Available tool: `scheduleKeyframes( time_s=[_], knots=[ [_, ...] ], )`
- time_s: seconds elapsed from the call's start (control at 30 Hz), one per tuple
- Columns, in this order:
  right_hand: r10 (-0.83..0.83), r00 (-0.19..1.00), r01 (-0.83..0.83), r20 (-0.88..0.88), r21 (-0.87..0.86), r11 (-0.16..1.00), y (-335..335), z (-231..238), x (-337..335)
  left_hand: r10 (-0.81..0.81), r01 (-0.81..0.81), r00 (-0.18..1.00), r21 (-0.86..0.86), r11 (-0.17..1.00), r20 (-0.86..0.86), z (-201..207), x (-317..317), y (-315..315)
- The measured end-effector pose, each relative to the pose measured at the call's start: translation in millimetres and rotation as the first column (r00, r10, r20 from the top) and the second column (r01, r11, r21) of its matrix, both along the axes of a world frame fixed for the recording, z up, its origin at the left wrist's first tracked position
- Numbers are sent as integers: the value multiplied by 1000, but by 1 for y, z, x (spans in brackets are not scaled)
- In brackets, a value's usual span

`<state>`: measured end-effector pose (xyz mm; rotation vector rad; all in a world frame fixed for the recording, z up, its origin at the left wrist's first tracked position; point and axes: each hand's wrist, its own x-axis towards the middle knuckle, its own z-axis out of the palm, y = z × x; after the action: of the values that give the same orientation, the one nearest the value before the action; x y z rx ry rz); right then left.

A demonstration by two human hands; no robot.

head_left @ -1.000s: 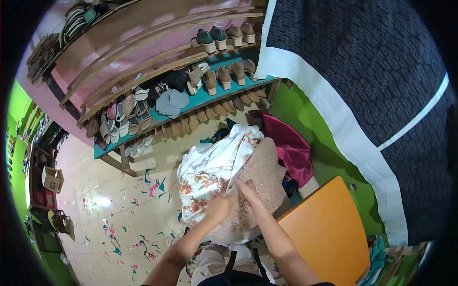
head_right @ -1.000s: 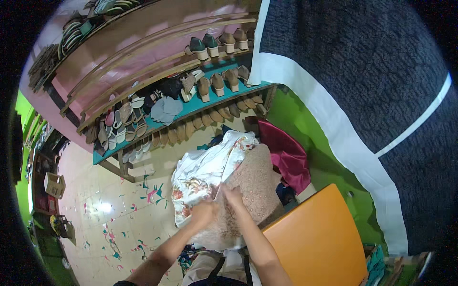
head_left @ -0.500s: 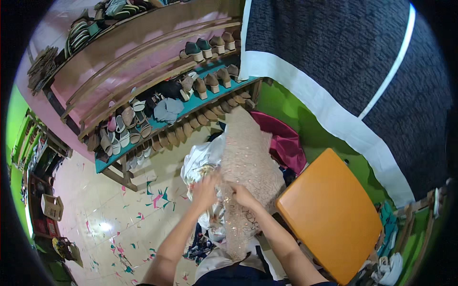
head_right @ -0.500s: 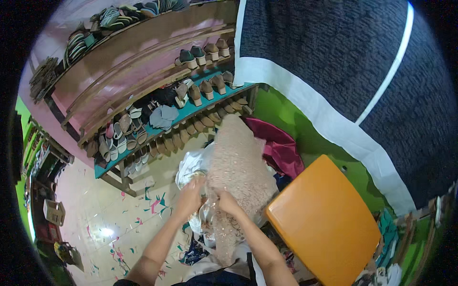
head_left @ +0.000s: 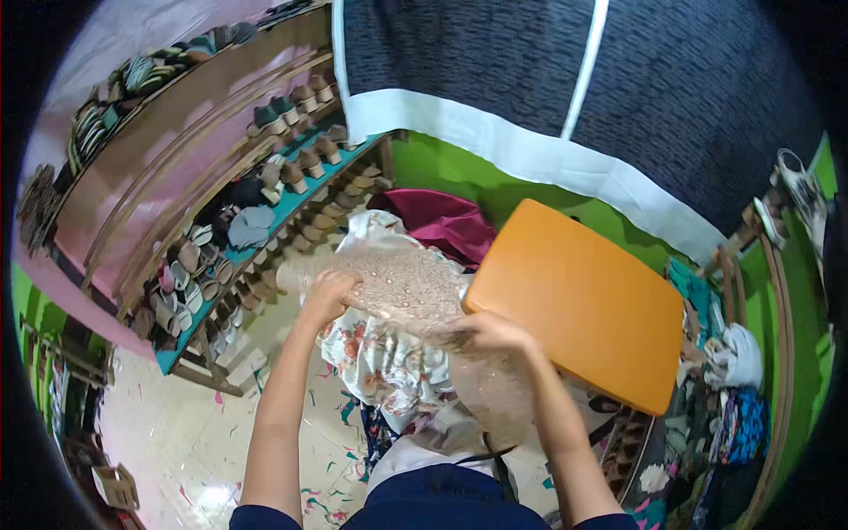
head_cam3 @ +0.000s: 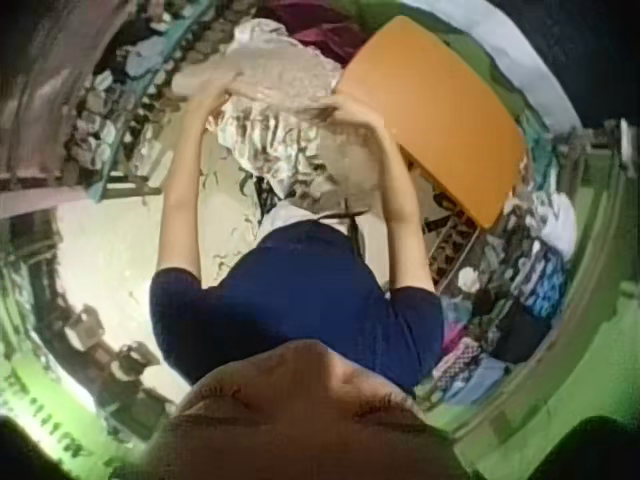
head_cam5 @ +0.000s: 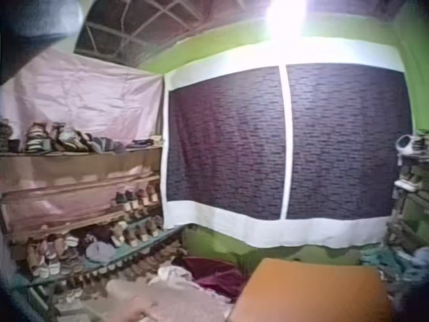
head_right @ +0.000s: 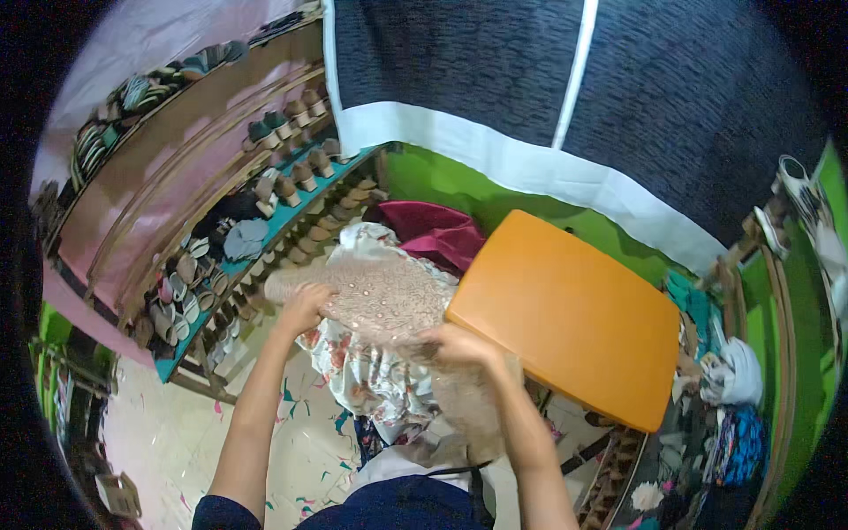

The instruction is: Folding pieces of fabric and placing them onto storage shelves.

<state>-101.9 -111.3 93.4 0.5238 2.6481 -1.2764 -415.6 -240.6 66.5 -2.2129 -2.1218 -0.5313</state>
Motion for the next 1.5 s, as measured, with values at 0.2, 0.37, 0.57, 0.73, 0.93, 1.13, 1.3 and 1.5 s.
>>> scheduleKeyframes(
  time_s=[0.2, 0.37, 0.57, 0.73, 0.93, 1.13, 1.3, 1.5],
  knots=[
    [-205, 945, 196, -257, -59, 979, 25, 29, 124, 5, -12, 973, 30, 999, 229, 25, 60, 20],
    [-456, 848, 369, -271, -314, 875, 0, 84, 211, -169, 143, 975, 171, 975, 145, 48, 125, 24],
    [-667, 600, 661, -442, -195, 725, -3, 73, 332, -145, 131, 985, 149, 980, 88, 39, 225, 48],
    [-680, 471, 882, -562, 282, 378, -16, 97, 385, -194, 180, 980, 243, 953, 35, 54, 298, 66],
    [-672, 361, 838, -646, 541, -69, 19, 123, 422, -229, 256, 967, 400, 880, -117, 104, 336, 134],
    [-627, 428, 656, -651, 701, -281, 90, 102, 449, -239, 288, 957, 507, 812, -161, 118, 355, 221],
    [-630, 481, 511, -609, 779, -363, 161, 79, 463, -264, 354, 931, 448, 821, -252, 106, 358, 308],
    [-677, 423, 511, -602, 776, -371, 231, 59, 471, -237, 365, 918, 443, 819, -319, 87, 377, 411]
  ],
)
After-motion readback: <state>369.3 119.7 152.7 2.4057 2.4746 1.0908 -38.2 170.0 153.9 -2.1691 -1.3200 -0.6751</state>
